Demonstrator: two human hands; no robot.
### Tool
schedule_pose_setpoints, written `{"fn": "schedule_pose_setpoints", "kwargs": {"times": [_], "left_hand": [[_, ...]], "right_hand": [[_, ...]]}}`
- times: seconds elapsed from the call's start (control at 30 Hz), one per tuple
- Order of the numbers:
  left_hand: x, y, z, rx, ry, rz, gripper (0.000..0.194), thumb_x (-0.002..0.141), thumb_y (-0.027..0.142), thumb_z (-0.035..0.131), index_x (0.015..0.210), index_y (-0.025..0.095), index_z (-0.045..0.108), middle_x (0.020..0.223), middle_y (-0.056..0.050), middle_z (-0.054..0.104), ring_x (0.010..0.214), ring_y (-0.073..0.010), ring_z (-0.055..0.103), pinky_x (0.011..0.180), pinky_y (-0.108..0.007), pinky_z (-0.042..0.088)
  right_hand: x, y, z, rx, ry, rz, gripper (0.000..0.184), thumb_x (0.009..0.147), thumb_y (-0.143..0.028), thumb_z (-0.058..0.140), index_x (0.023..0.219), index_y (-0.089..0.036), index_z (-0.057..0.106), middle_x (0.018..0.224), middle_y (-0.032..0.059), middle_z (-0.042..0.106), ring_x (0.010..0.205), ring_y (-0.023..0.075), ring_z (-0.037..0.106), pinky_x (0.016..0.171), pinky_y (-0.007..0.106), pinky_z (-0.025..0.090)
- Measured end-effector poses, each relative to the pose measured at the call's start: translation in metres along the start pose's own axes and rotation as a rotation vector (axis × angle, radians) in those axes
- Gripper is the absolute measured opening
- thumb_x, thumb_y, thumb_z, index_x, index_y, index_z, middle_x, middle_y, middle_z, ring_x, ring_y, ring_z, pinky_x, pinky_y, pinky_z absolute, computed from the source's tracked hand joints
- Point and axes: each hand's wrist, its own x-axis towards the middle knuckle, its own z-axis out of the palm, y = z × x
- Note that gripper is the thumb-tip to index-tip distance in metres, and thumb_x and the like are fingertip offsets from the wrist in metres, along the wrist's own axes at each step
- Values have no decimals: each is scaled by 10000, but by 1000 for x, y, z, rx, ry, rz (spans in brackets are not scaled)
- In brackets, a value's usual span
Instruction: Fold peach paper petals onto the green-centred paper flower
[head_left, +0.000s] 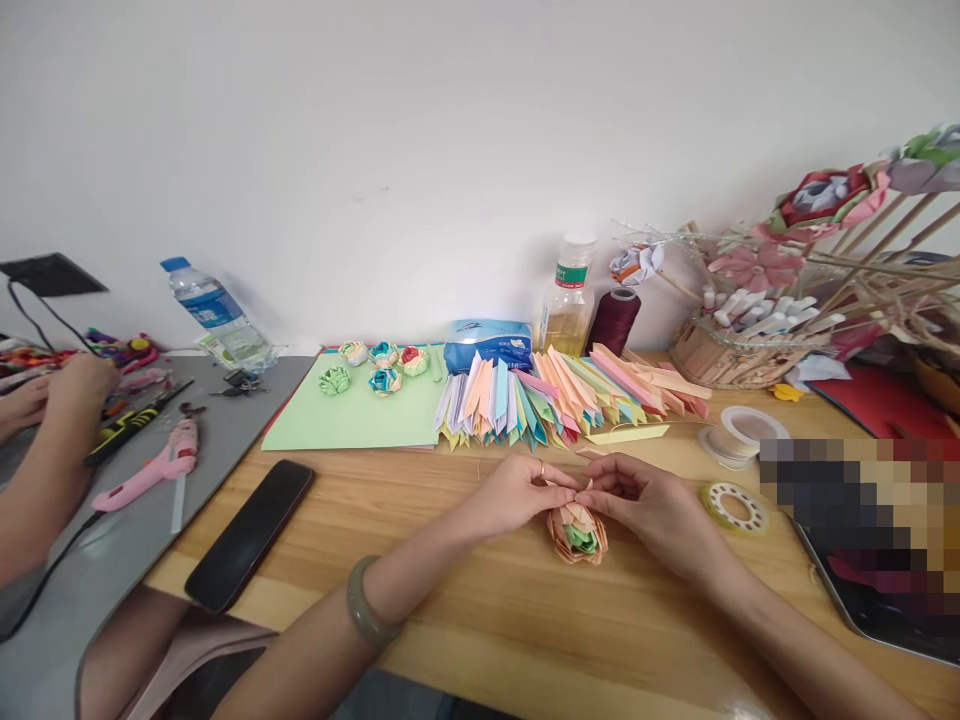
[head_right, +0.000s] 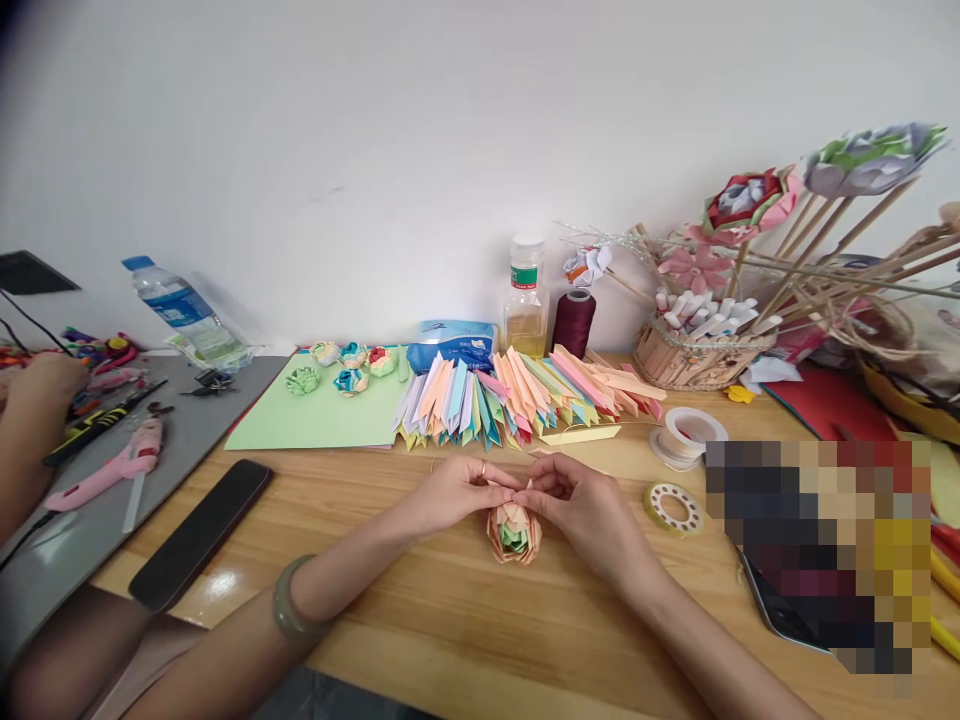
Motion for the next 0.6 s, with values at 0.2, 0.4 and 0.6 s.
{"fn": "schedule_pose_setpoints", "kwargs": {"times": [0.2,0.4,0.6], "left_hand": [[-1,0,1,60,59,56,340,660,269,603,964,122,644,912,-81,674,778,-171,599,704,-269,445],[-3,6,2,-106,21,9,299,589,252,675,846,100,658,793,-63,660,709,-134,569,701,-257,422],[-8,14,1,-269,-3,-25,260,525,261,726,702,101,624,661,-14,602,621,-94,527,642,-231,384]], "right_hand": [[-2,-2,-1,-91,24,-18,274,682,-411,638,809,-178,571,714,34,649,636,170,576,579,263,427],[0,-9,-2,51,-12,27,304,601,-425,693,684,-171,547,643,-6,584,602,139,536,548,233,406],[1,-15,-6,209,-236,134,292,634,-429,663,700,-158,575,668,-9,585,614,126,534,579,239,400]]}}
